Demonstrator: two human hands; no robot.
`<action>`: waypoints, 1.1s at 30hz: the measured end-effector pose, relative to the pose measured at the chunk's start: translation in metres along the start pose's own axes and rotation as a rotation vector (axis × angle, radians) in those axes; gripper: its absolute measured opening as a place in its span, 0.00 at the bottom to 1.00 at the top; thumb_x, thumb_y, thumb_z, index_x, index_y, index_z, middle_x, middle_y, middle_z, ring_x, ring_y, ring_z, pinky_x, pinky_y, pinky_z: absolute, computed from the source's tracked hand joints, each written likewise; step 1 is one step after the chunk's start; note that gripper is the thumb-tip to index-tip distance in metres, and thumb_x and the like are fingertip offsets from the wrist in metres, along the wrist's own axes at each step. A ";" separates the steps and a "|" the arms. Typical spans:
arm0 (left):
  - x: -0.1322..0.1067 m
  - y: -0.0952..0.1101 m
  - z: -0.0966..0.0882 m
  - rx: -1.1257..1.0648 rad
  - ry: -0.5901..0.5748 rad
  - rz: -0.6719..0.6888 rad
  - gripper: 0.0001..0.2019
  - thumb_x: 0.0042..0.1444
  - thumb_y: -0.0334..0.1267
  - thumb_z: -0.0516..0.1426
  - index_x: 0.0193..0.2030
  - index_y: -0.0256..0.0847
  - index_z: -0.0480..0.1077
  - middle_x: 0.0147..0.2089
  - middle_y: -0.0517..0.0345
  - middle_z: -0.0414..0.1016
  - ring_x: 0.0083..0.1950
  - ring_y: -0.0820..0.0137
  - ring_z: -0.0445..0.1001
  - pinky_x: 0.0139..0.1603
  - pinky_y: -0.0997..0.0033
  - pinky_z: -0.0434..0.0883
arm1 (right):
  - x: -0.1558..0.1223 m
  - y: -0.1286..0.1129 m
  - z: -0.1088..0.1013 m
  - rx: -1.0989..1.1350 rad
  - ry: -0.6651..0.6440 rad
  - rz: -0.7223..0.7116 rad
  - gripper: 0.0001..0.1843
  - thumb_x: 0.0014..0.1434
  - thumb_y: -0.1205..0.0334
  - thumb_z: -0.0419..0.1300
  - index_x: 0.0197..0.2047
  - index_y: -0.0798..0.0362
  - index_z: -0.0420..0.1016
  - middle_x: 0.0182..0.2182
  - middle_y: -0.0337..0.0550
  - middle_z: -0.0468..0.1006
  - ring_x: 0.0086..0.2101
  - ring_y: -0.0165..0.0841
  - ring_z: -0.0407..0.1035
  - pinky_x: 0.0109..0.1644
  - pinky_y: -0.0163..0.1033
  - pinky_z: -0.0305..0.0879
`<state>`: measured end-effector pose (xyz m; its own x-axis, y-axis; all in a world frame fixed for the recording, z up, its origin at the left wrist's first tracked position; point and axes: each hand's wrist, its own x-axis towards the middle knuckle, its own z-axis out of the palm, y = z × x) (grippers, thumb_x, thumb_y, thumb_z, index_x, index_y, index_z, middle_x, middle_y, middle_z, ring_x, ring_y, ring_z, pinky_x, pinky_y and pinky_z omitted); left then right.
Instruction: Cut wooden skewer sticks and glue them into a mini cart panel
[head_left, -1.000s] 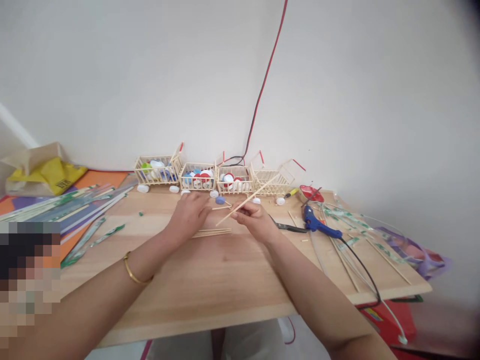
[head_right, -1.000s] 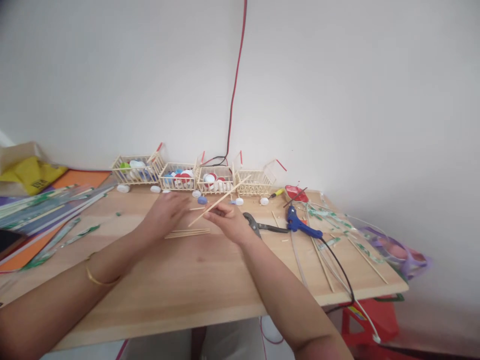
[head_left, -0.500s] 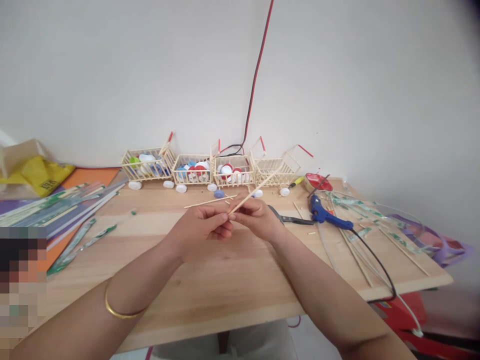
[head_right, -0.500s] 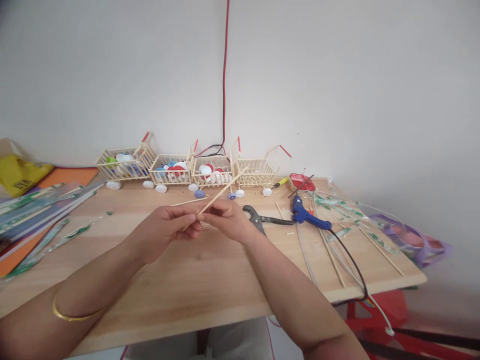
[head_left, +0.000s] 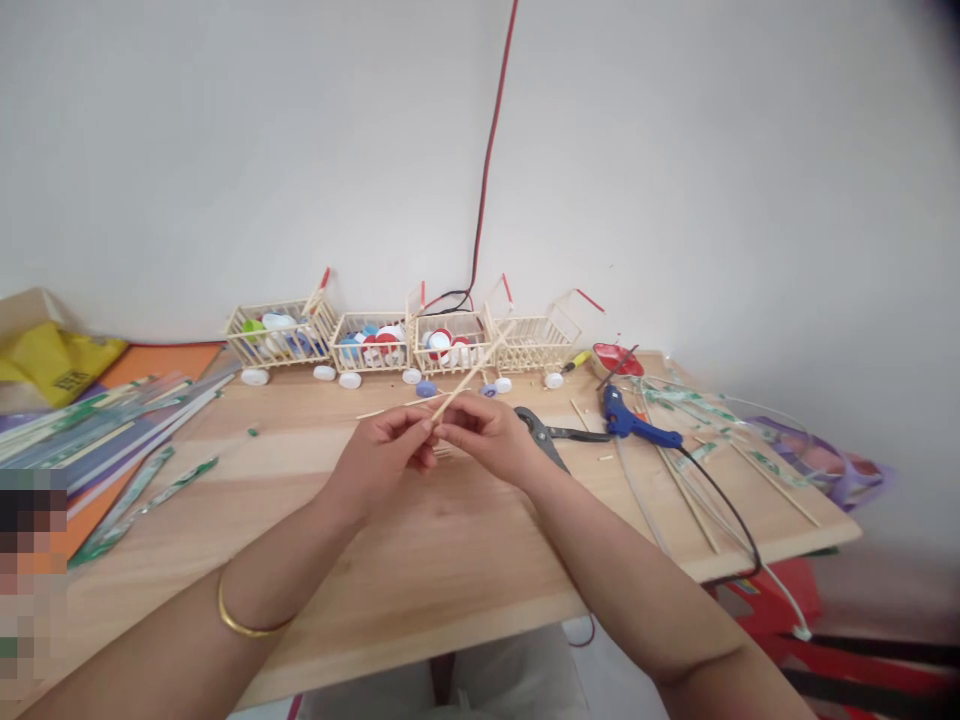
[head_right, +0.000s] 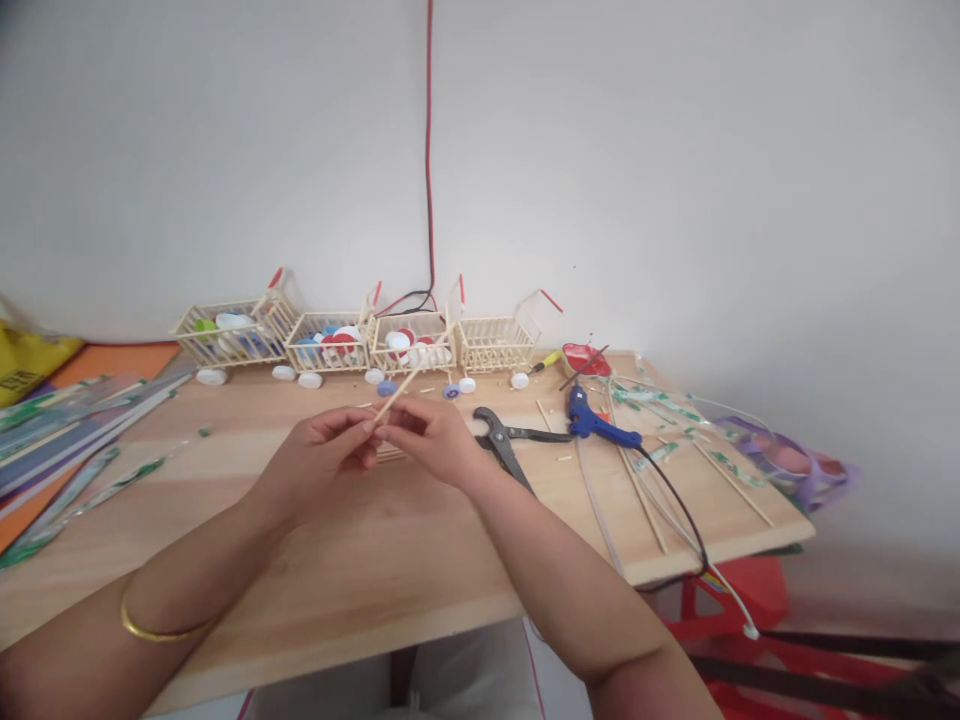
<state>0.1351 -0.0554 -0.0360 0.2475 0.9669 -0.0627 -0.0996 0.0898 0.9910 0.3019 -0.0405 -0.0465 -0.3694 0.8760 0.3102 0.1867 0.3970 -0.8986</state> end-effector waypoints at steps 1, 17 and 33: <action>0.001 -0.001 -0.002 -0.003 0.018 0.018 0.08 0.51 0.40 0.59 0.31 0.37 0.71 0.23 0.61 0.68 0.22 0.78 0.65 0.23 0.78 0.63 | -0.001 -0.001 0.001 -0.048 0.011 -0.002 0.16 0.55 0.57 0.59 0.46 0.51 0.72 0.29 0.39 0.71 0.28 0.27 0.64 0.31 0.33 0.61; 0.014 0.003 -0.022 -0.420 0.074 0.013 0.06 0.47 0.34 0.60 0.29 0.34 0.67 0.24 0.64 0.64 0.17 0.86 0.50 0.17 0.83 0.52 | -0.072 -0.053 -0.080 -0.817 0.120 0.204 0.32 0.52 0.47 0.59 0.57 0.50 0.63 0.48 0.49 0.71 0.47 0.40 0.66 0.50 0.45 0.62; 0.013 -0.003 -0.019 -0.433 -0.001 -0.025 0.08 0.47 0.34 0.61 0.29 0.34 0.65 0.25 0.64 0.65 0.18 0.86 0.50 0.18 0.83 0.52 | -0.083 -0.014 -0.104 -1.101 -0.208 0.568 0.40 0.40 0.58 0.62 0.58 0.54 0.59 0.46 0.55 0.65 0.45 0.47 0.65 0.47 0.45 0.59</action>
<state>0.1201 -0.0384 -0.0420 0.2560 0.9628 -0.0861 -0.4887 0.2057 0.8479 0.4245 -0.0901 -0.0277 -0.1055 0.9780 -0.1797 0.9888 0.0841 -0.1232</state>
